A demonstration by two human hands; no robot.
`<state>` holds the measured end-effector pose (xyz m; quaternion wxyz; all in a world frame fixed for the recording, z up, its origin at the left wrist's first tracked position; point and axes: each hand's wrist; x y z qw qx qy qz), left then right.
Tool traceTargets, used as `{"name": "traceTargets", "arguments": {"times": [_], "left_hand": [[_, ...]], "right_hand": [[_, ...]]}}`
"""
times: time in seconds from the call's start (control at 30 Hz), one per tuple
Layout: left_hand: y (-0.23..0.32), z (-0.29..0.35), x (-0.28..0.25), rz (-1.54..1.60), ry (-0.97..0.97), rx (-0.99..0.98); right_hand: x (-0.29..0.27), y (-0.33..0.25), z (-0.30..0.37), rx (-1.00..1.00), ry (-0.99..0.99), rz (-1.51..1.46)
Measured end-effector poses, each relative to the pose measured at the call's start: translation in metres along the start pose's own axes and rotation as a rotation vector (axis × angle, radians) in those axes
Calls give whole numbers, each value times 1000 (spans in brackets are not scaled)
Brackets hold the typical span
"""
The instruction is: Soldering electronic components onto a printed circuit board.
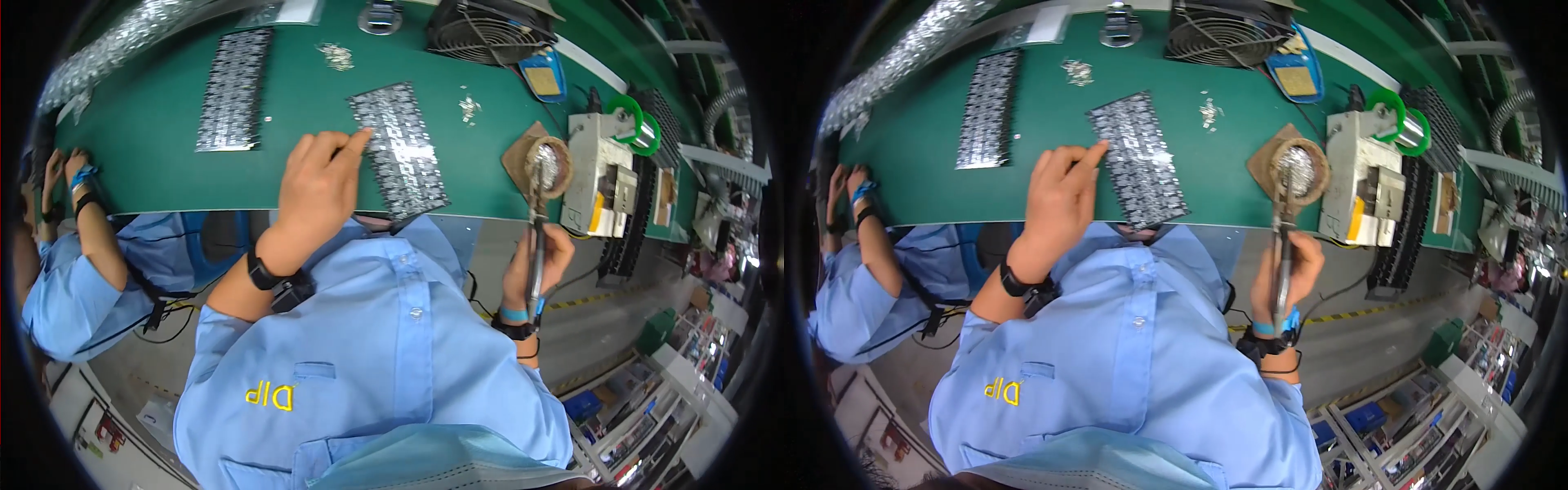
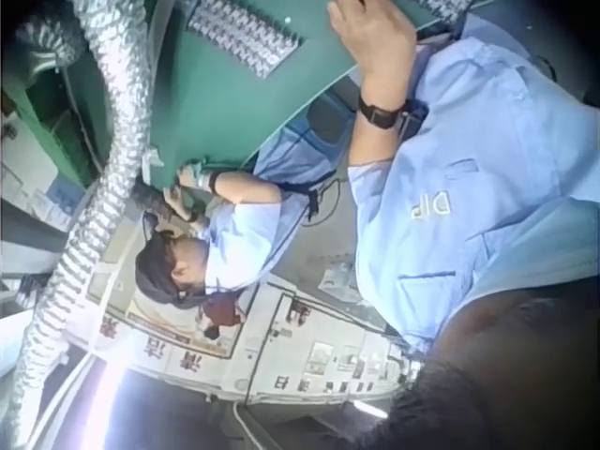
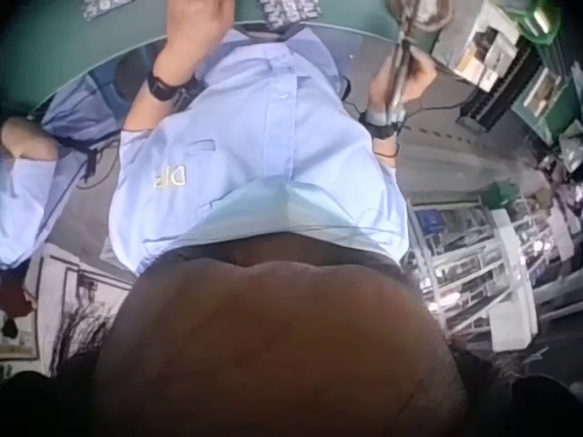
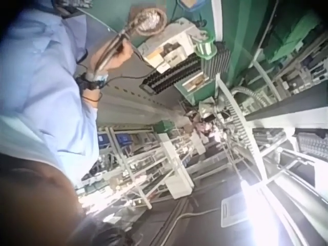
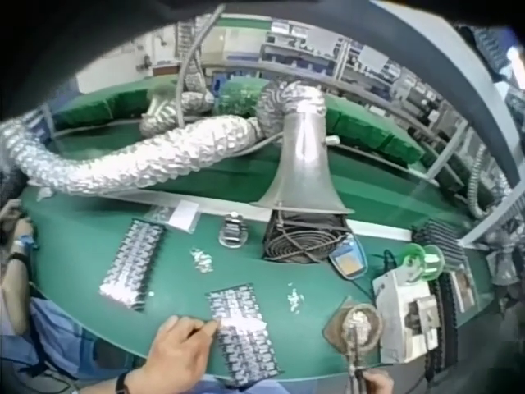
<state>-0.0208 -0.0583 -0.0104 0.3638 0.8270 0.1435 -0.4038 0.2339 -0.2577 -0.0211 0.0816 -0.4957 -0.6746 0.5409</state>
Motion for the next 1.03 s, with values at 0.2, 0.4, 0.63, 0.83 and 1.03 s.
{"name": "traceTargets", "arguments": {"times": [0.2,0.4,0.63,0.83,1.03], "left_hand": [[3,1,3,73,19,-30],[-5,0,-1,36,36,-29],[-8,3,-1,-21,25,-2],[-4,4,2,-34,9,-1],[-7,3,2,-37,-2,-8]], "right_hand": [[10,-32,-19,-44,-60,-176],[51,-57,-36,28,-472,-325],[81,-63,-47,60,-587,-259],[85,-64,-48,83,-605,-250],[88,-68,-56,-27,-618,-211]]}}
Point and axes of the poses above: each hand's wrist, its own z-axis away from the middle knuckle, its own x-axis out of the palm, y = z × x, and after that the axes turned 1 degree about x, right-handed
